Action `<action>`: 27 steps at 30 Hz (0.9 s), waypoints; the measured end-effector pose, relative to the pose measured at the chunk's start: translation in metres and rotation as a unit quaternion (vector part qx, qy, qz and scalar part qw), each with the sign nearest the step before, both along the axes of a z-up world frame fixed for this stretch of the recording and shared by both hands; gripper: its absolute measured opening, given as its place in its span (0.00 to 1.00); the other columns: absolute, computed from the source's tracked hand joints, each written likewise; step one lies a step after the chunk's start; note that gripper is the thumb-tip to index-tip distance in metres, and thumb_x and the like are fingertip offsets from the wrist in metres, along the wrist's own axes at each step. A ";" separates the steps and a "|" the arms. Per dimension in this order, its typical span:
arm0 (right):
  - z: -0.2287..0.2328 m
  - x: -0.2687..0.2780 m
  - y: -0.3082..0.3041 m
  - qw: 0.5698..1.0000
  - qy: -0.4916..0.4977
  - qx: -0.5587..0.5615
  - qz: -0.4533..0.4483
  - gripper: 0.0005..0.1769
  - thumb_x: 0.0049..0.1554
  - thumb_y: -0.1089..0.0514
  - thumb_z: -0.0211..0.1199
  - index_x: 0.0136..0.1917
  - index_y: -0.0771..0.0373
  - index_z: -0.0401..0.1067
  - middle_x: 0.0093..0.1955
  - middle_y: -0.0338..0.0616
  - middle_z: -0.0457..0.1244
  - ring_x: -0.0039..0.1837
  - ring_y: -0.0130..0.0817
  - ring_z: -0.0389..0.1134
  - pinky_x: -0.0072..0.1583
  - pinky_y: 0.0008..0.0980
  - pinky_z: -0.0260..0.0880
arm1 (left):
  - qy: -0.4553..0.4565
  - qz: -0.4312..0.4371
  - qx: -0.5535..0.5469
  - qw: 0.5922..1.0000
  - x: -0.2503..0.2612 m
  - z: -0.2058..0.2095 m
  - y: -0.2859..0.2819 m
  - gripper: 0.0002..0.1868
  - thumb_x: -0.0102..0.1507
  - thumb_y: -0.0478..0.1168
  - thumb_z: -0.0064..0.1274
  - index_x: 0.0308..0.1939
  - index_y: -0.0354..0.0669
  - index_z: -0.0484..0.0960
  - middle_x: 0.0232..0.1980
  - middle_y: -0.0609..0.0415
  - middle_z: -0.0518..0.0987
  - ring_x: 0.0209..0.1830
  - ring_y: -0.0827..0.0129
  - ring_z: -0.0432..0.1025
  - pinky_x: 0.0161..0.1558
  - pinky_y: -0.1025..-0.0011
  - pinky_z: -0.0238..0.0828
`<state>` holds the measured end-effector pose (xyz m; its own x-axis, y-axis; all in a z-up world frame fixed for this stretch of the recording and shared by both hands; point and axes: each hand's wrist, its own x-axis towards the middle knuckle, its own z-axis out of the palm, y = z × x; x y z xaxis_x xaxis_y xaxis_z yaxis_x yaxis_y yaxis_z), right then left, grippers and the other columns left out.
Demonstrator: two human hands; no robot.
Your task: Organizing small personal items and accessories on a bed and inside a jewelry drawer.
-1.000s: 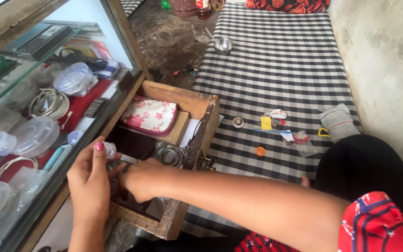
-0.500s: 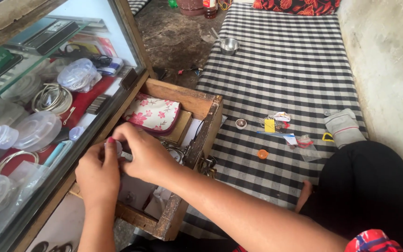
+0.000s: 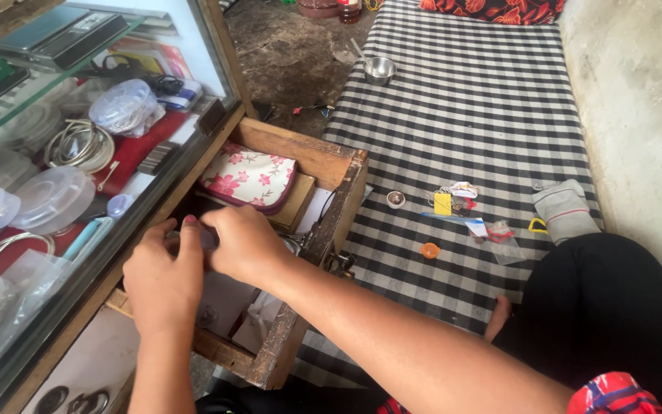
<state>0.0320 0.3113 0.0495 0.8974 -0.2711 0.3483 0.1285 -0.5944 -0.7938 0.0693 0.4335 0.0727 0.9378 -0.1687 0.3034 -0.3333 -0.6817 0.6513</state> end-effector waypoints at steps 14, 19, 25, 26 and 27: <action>-0.021 0.013 0.015 0.968 0.196 -0.151 0.050 0.12 0.46 0.65 0.67 0.46 0.64 0.78 0.49 0.58 0.71 0.54 0.54 0.73 0.53 0.47 0.74 | -0.012 -0.004 -0.142 0.990 -0.010 0.004 0.000 0.25 0.77 0.49 0.38 0.46 0.32 0.85 0.37 0.43 0.85 0.36 0.61 0.81 0.39 0.63 0.76; -0.035 0.031 0.016 0.968 0.202 -0.138 0.056 0.12 0.49 0.64 0.65 0.48 0.62 0.79 0.50 0.57 0.71 0.55 0.52 0.74 0.54 0.46 0.75 | 0.002 -0.028 -0.189 0.982 -0.013 0.008 -0.001 0.25 0.77 0.48 0.37 0.47 0.28 0.83 0.41 0.45 0.84 0.38 0.66 0.80 0.38 0.67 0.79; -0.028 0.030 0.018 0.949 0.272 -0.111 0.112 0.16 0.50 0.53 0.68 0.51 0.62 0.78 0.52 0.56 0.71 0.56 0.50 0.73 0.54 0.45 0.75 | 0.015 -0.032 -0.196 0.980 -0.013 0.008 -0.002 0.25 0.77 0.49 0.38 0.49 0.29 0.83 0.42 0.46 0.84 0.39 0.67 0.80 0.36 0.68 0.79; -0.034 0.031 0.016 0.951 0.268 -0.115 0.104 0.17 0.49 0.54 0.69 0.51 0.62 0.78 0.52 0.56 0.71 0.56 0.50 0.73 0.55 0.44 0.75 | 0.020 -0.032 -0.200 0.979 -0.013 0.009 -0.002 0.25 0.77 0.49 0.38 0.49 0.29 0.83 0.42 0.47 0.84 0.39 0.68 0.80 0.36 0.68 0.79; -0.040 0.033 0.015 0.952 0.264 -0.119 0.096 0.18 0.48 0.54 0.70 0.51 0.62 0.78 0.53 0.55 0.71 0.57 0.49 0.73 0.55 0.44 0.75 | 0.026 -0.032 -0.205 0.978 -0.014 0.010 -0.002 0.25 0.77 0.49 0.38 0.49 0.29 0.83 0.42 0.47 0.84 0.40 0.68 0.80 0.37 0.69 0.80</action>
<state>0.0646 0.3260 0.0092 0.9896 -0.0541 -0.1333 -0.1262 -0.7709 -0.6243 0.0554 0.4310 0.0827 0.9450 -0.1022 0.3108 -0.3268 -0.3393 0.8821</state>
